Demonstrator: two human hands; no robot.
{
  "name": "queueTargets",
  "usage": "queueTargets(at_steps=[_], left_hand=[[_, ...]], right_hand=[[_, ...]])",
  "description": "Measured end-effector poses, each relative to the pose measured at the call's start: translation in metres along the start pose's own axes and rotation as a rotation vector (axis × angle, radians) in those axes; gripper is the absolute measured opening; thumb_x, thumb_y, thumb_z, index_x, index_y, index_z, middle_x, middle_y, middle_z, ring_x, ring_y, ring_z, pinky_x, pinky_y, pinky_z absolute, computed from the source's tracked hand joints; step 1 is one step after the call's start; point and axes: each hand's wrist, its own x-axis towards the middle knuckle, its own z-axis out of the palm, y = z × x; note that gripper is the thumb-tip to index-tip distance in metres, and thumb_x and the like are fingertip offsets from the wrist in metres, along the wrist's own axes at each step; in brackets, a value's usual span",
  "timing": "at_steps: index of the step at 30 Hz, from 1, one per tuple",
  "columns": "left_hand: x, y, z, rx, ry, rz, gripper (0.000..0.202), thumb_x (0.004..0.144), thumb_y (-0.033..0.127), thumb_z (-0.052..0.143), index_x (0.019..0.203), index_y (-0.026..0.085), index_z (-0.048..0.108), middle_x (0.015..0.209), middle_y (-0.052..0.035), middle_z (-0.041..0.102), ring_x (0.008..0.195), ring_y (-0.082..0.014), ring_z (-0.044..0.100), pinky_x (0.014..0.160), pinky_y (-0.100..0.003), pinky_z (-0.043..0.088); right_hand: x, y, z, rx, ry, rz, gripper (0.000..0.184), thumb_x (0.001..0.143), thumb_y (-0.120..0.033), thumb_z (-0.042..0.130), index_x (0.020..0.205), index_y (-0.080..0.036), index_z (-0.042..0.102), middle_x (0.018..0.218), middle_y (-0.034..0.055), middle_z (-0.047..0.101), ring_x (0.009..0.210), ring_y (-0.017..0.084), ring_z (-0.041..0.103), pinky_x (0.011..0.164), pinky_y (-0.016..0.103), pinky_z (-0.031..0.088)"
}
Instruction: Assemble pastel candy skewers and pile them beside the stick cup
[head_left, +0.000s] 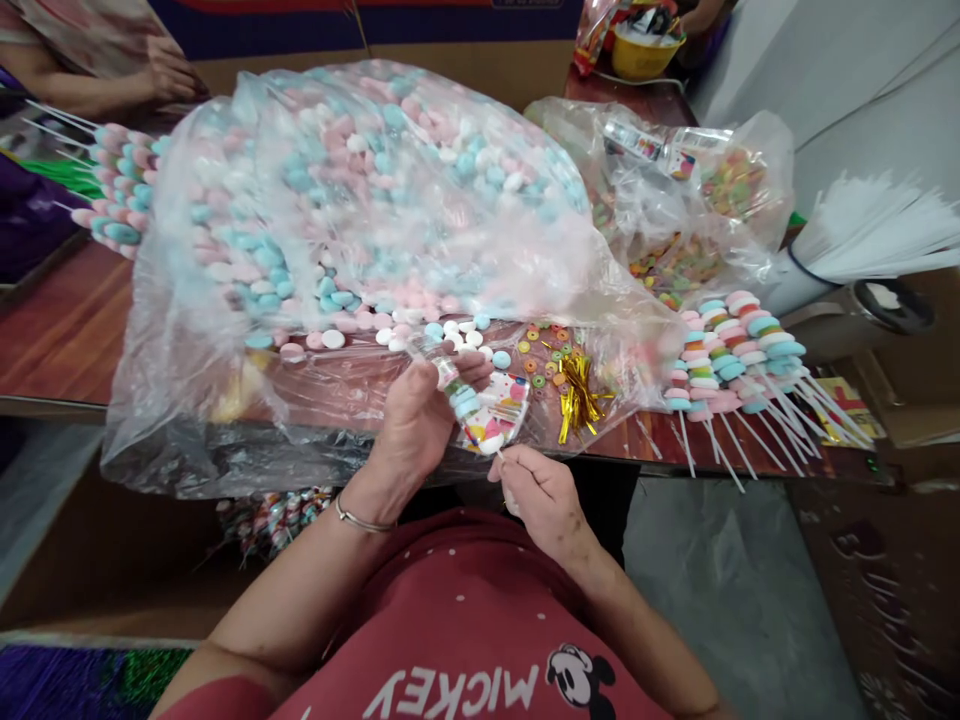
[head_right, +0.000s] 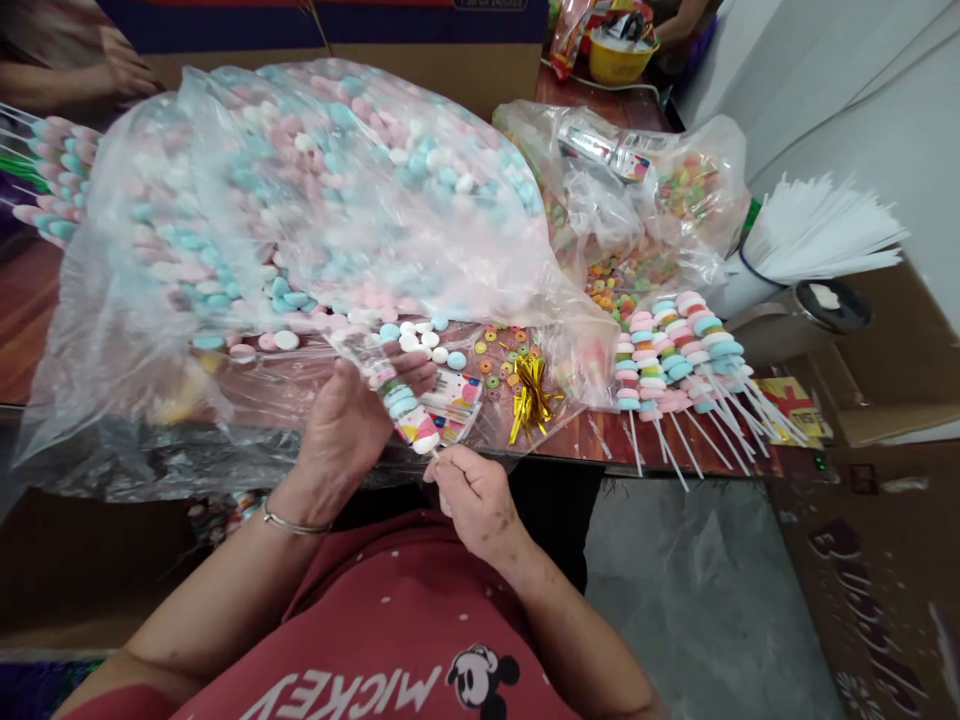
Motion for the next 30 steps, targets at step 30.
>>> queueTargets(at_steps=[30], left_hand=[[-0.029,-0.037,-0.003,0.098,-0.217,-0.203,0.048,0.060,0.040,0.086,0.096,0.015,0.067,0.090,-0.0072,0.073,0.087,-0.0201,0.068,0.078,-0.030,0.052]], right_hand=[[0.004,0.007,0.008,0.393,0.176,-0.013,0.031,0.085,-0.044,0.059,0.069,-0.018,0.055,0.044,-0.0098,0.035,0.039,0.004,0.025,0.040,0.020,0.019]])
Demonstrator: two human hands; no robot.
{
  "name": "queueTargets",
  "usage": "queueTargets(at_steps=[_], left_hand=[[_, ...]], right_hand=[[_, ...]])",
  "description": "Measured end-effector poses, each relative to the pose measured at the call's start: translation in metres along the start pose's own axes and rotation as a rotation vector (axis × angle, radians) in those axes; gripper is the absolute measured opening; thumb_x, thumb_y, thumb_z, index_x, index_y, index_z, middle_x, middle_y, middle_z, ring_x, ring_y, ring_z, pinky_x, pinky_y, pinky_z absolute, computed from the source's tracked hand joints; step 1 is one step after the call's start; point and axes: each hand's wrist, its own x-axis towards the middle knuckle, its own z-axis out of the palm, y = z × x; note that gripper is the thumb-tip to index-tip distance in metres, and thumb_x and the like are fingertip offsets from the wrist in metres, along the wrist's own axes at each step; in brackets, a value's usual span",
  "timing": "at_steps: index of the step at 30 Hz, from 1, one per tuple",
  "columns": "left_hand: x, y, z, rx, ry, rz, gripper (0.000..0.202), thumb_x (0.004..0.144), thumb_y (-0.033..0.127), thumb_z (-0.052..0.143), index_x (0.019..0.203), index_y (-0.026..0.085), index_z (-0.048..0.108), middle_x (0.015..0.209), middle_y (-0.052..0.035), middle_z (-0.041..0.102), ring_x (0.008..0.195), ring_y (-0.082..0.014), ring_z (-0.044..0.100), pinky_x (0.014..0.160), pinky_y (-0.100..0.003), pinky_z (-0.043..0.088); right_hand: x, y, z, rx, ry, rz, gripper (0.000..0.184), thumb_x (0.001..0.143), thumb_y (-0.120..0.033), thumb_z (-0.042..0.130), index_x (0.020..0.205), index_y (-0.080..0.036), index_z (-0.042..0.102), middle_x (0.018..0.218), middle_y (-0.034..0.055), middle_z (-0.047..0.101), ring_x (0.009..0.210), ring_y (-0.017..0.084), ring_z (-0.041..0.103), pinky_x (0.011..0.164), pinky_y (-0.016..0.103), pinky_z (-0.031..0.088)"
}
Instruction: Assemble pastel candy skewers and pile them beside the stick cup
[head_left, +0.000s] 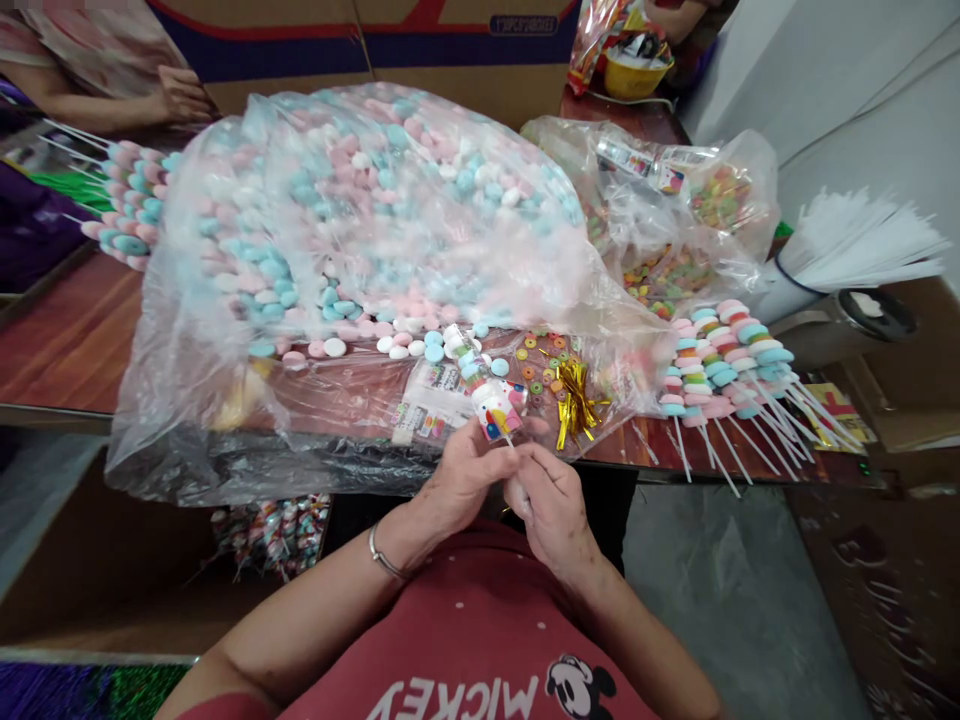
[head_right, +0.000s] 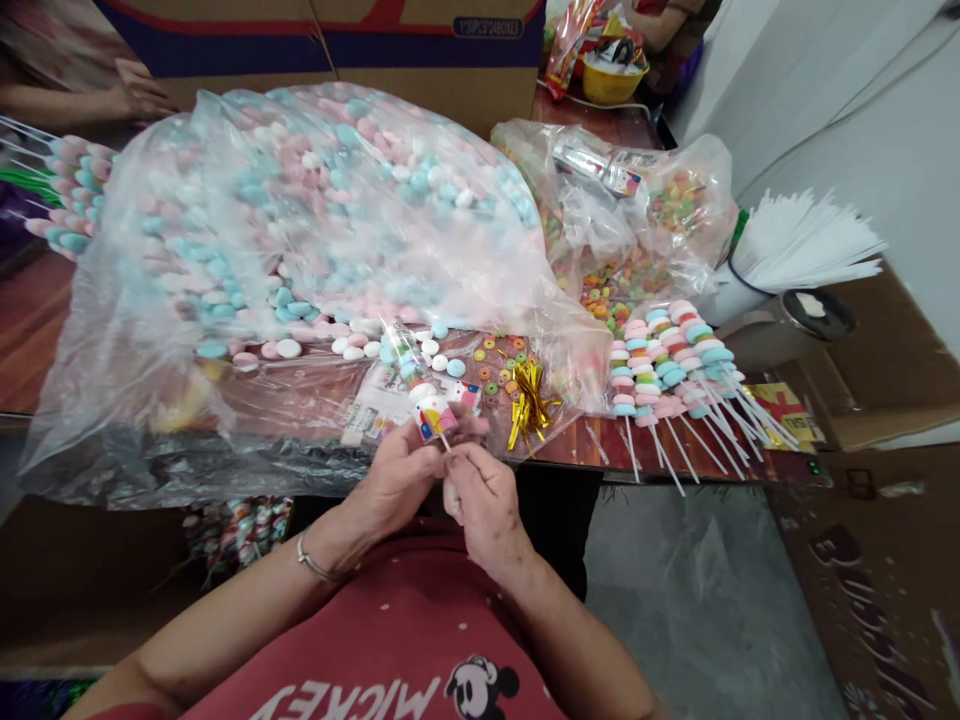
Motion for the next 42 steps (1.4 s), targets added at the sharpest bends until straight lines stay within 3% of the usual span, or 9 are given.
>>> queueTargets(at_steps=[4,7,15,19,23,29,32,36,42], left_hand=[[0.010,0.030,-0.016,-0.103,0.060,0.060,0.065,0.058,0.062,0.080,0.099,0.015,0.066,0.098,-0.0110,0.072,0.099,-0.0265,0.066,0.084,-0.036,0.052],[0.019,0.044,-0.018,-0.105,0.124,0.122,0.061,0.059,0.063,0.079,0.094,0.015,0.066,0.090,-0.0097,0.072,0.093,-0.0264,0.068,0.084,-0.038,0.052],[0.018,0.019,0.008,-0.114,0.130,0.144,0.036,0.065,0.036,0.084,0.083,0.015,0.062,0.052,0.0079,0.050,0.050,-0.0088,0.054,0.064,-0.026,0.050],[0.010,0.001,0.012,-0.113,0.127,0.081,0.030,0.069,0.037,0.080,0.082,0.016,0.064,0.054,0.0054,0.053,0.060,-0.0125,0.059,0.073,-0.029,0.051],[0.004,-0.013,0.006,0.101,0.095,0.167,0.030,0.081,0.044,0.068,0.073,0.016,0.066,0.081,-0.0043,0.067,0.088,-0.0178,0.063,0.089,-0.029,0.047],[-0.005,-0.008,-0.005,0.417,0.031,0.236,0.033,0.092,0.043,0.053,0.082,0.017,0.069,0.102,-0.0078,0.070,0.102,-0.0202,0.061,0.097,-0.031,0.043],[-0.014,0.006,-0.004,0.500,0.082,0.233,0.035,0.092,0.046,0.052,0.079,0.017,0.066,0.091,-0.0073,0.072,0.090,-0.0199,0.064,0.088,-0.031,0.048],[-0.023,0.014,0.002,0.623,0.048,0.086,0.045,0.092,0.054,0.045,0.066,0.019,0.057,0.054,-0.0023,0.061,0.050,-0.0158,0.057,0.053,-0.027,0.046],[-0.025,-0.007,-0.002,0.922,-0.008,0.322,0.023,0.086,0.034,0.052,0.067,0.021,0.050,0.058,-0.0006,0.054,0.051,-0.0136,0.043,0.052,-0.027,0.036]], right_hand=[[-0.004,-0.004,-0.007,-0.152,-0.075,-0.061,0.029,0.090,-0.040,0.052,0.074,-0.017,0.058,0.045,-0.0088,0.038,0.040,0.005,0.030,0.041,0.020,0.023],[-0.005,-0.005,-0.005,-0.277,-0.119,-0.070,0.030,0.091,-0.041,0.049,0.076,-0.017,0.058,0.047,-0.0084,0.039,0.042,0.006,0.032,0.042,0.020,0.025],[-0.004,-0.002,0.001,-0.626,-0.094,-0.234,0.028,0.094,-0.037,0.039,0.077,-0.019,0.053,0.051,-0.0073,0.038,0.045,0.007,0.036,0.045,0.020,0.031],[0.000,-0.006,0.002,-0.649,-0.017,-0.298,0.029,0.092,-0.036,0.041,0.071,-0.020,0.051,0.054,-0.0049,0.042,0.049,0.009,0.039,0.049,0.022,0.035],[0.003,-0.004,0.004,-0.606,0.005,-0.271,0.029,0.093,-0.037,0.041,0.074,-0.020,0.056,0.063,-0.0020,0.049,0.055,0.010,0.042,0.053,0.023,0.038],[-0.002,-0.006,0.002,-0.700,-0.076,-0.285,0.027,0.096,-0.033,0.039,0.085,-0.020,0.060,0.066,-0.0007,0.054,0.057,0.011,0.046,0.056,0.023,0.039],[-0.007,-0.032,-0.007,-0.967,-0.201,-0.453,0.022,0.094,-0.031,0.045,0.086,-0.020,0.063,0.067,0.0012,0.059,0.060,0.014,0.051,0.061,0.026,0.040],[-0.004,-0.061,-0.013,-1.178,0.012,-0.741,0.027,0.095,-0.036,0.045,0.096,-0.017,0.064,0.089,0.0099,0.065,0.084,0.021,0.056,0.079,0.033,0.044],[0.005,-0.044,-0.005,-1.195,-0.156,-0.666,0.036,0.100,-0.033,0.034,0.070,-0.020,0.051,0.072,0.0043,0.056,0.072,0.018,0.048,0.070,0.032,0.041]])
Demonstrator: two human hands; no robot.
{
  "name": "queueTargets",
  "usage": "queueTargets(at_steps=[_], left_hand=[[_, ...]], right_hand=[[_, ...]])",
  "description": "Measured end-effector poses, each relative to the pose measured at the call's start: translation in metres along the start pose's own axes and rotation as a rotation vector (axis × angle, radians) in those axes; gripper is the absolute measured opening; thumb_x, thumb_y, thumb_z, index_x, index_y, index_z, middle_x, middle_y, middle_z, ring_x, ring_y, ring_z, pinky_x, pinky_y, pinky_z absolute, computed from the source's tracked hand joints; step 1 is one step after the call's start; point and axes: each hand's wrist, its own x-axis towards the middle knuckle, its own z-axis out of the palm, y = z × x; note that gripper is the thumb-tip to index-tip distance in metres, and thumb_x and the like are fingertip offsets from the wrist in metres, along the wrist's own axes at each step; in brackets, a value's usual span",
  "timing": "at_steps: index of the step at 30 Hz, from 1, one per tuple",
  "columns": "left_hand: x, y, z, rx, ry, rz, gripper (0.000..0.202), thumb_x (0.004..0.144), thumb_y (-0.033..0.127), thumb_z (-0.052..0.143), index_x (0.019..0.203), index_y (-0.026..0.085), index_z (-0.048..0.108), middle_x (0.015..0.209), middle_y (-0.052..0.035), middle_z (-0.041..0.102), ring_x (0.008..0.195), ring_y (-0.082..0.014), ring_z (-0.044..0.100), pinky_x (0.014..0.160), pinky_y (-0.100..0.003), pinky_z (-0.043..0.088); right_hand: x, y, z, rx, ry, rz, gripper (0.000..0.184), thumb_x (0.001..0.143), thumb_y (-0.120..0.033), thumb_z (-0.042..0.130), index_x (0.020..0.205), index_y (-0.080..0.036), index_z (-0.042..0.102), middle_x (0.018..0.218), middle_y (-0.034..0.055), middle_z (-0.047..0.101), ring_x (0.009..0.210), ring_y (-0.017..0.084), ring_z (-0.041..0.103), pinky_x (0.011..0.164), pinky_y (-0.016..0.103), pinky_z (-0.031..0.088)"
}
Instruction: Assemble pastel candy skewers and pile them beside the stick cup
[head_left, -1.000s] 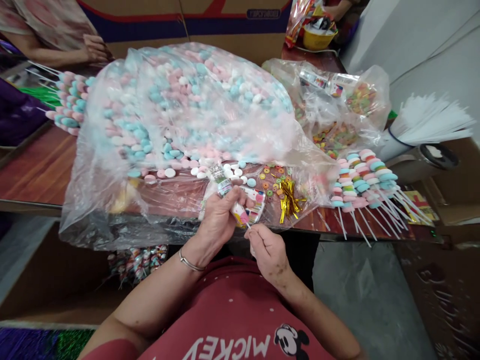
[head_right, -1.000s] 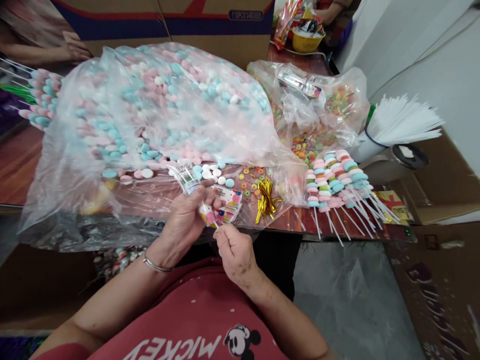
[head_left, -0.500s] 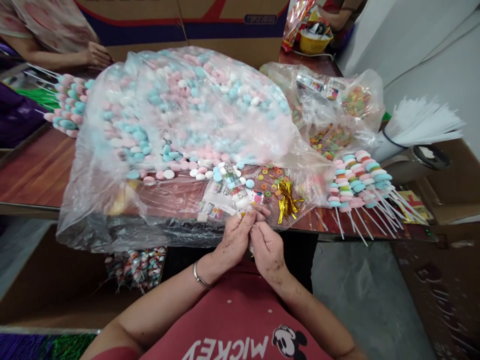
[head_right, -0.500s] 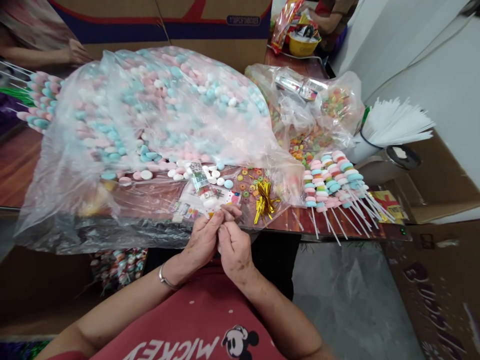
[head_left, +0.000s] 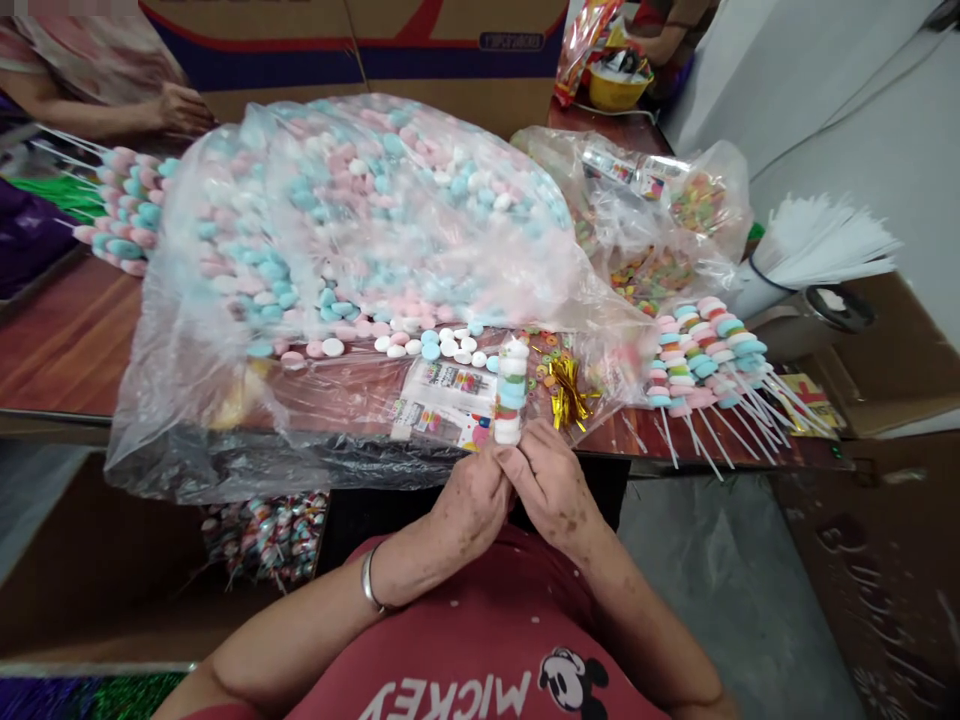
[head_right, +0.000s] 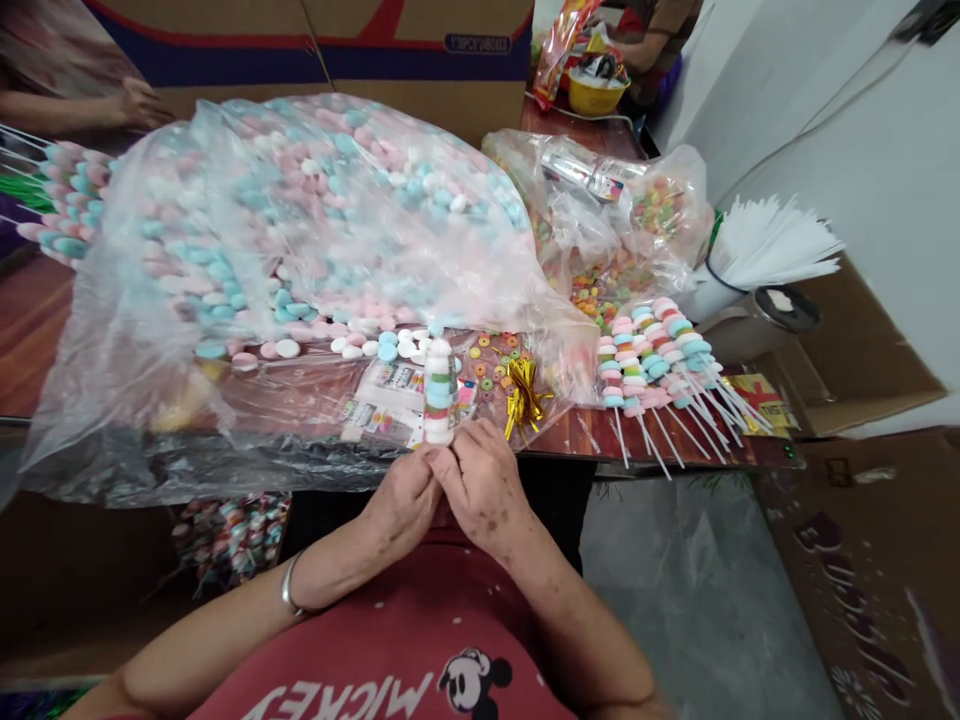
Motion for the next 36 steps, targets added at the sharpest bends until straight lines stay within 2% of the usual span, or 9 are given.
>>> queueTargets(at_steps=[5,9,14,20,24,27,30,33,36], left_hand=[[-0.006,0.019,-0.023,0.233,-0.292,0.022,0.012,0.084,0.019,0.055,0.072,0.019,0.053,0.057,0.0016,0.053,0.047,-0.0117,0.039,0.051,-0.026,0.033],[-0.015,0.060,-0.064,0.324,-0.539,0.094,0.027,0.092,0.022,0.049,0.067,0.019,0.058,0.055,0.0024,0.055,0.047,-0.0107,0.045,0.051,-0.024,0.034],[-0.014,0.062,-0.087,0.300,-0.236,0.269,0.023,0.092,0.025,0.050,0.107,0.020,0.065,0.095,-0.0079,0.070,0.086,-0.0206,0.062,0.078,-0.031,0.048],[0.012,0.018,-0.086,-0.119,-0.756,-0.141,0.030,0.093,0.041,0.047,0.087,0.020,0.067,0.080,-0.0060,0.068,0.076,-0.0194,0.066,0.074,-0.031,0.052],[0.014,0.007,-0.089,-0.393,-0.846,-0.337,0.031,0.086,0.047,0.058,0.077,0.018,0.066,0.061,-0.0014,0.061,0.052,-0.0160,0.057,0.057,-0.028,0.049],[0.009,0.003,-0.086,-0.166,-0.838,-0.155,0.022,0.084,0.038,0.063,0.079,0.017,0.067,0.063,-0.0016,0.062,0.055,-0.0155,0.056,0.057,-0.026,0.047],[-0.001,-0.004,-0.078,0.253,-0.628,0.165,0.014,0.089,0.029,0.056,0.084,0.017,0.062,0.074,-0.0037,0.064,0.062,-0.0158,0.056,0.062,-0.026,0.048],[-0.012,-0.008,-0.072,0.522,-0.380,0.415,0.014,0.093,0.023,0.047,0.090,0.017,0.059,0.079,-0.0072,0.063,0.070,-0.0191,0.058,0.069,-0.031,0.050],[-0.017,-0.006,-0.075,0.656,-0.329,0.669,0.019,0.095,0.017,0.041,0.095,0.017,0.060,0.083,-0.0090,0.064,0.075,-0.0193,0.060,0.073,-0.032,0.050]], right_hand=[[-0.011,0.009,0.009,-0.021,-0.029,0.007,0.033,0.100,-0.024,0.031,0.070,-0.021,0.046,0.069,0.0019,0.053,0.068,0.016,0.047,0.066,0.029,0.038],[-0.017,0.010,0.013,-0.226,-0.082,-0.213,0.034,0.101,-0.023,0.030,0.074,-0.019,0.051,0.069,0.0036,0.055,0.066,0.018,0.045,0.064,0.031,0.035],[-0.015,-0.009,0.017,-0.448,-0.171,-0.569,0.035,0.098,-0.015,0.030,0.078,-0.016,0.059,0.074,0.0075,0.058,0.071,0.021,0.045,0.069,0.035,0.035],[-0.003,-0.023,0.003,-0.510,-0.081,-0.696,0.035,0.097,-0.014,0.033,0.078,-0.014,0.062,0.072,0.0085,0.057,0.073,0.022,0.045,0.074,0.037,0.037],[-0.005,-0.019,0.003,-0.515,-0.148,-0.679,0.036,0.096,-0.011,0.031,0.074,-0.015,0.059,0.069,0.0069,0.055,0.071,0.021,0.044,0.074,0.036,0.037],[-0.007,-0.012,0.007,-0.491,-0.289,-0.599,0.034,0.095,-0.011,0.032,0.075,-0.016,0.059,0.069,0.0070,0.056,0.069,0.020,0.045,0.070,0.035,0.037],[-0.002,-0.005,0.007,-0.370,-0.507,-0.449,0.028,0.091,-0.012,0.040,0.072,-0.017,0.059,0.068,0.0063,0.059,0.064,0.018,0.046,0.065,0.033,0.038],[0.009,-0.001,-0.003,-0.049,-0.655,-0.236,0.026,0.090,-0.014,0.044,0.068,-0.018,0.058,0.068,0.0025,0.062,0.062,0.014,0.049,0.062,0.027,0.039],[0.015,-0.002,-0.011,0.333,-0.749,0.039,0.028,0.090,-0.018,0.041,0.067,-0.018,0.057,0.063,-0.0025,0.057,0.057,0.010,0.048,0.056,0.022,0.040]])
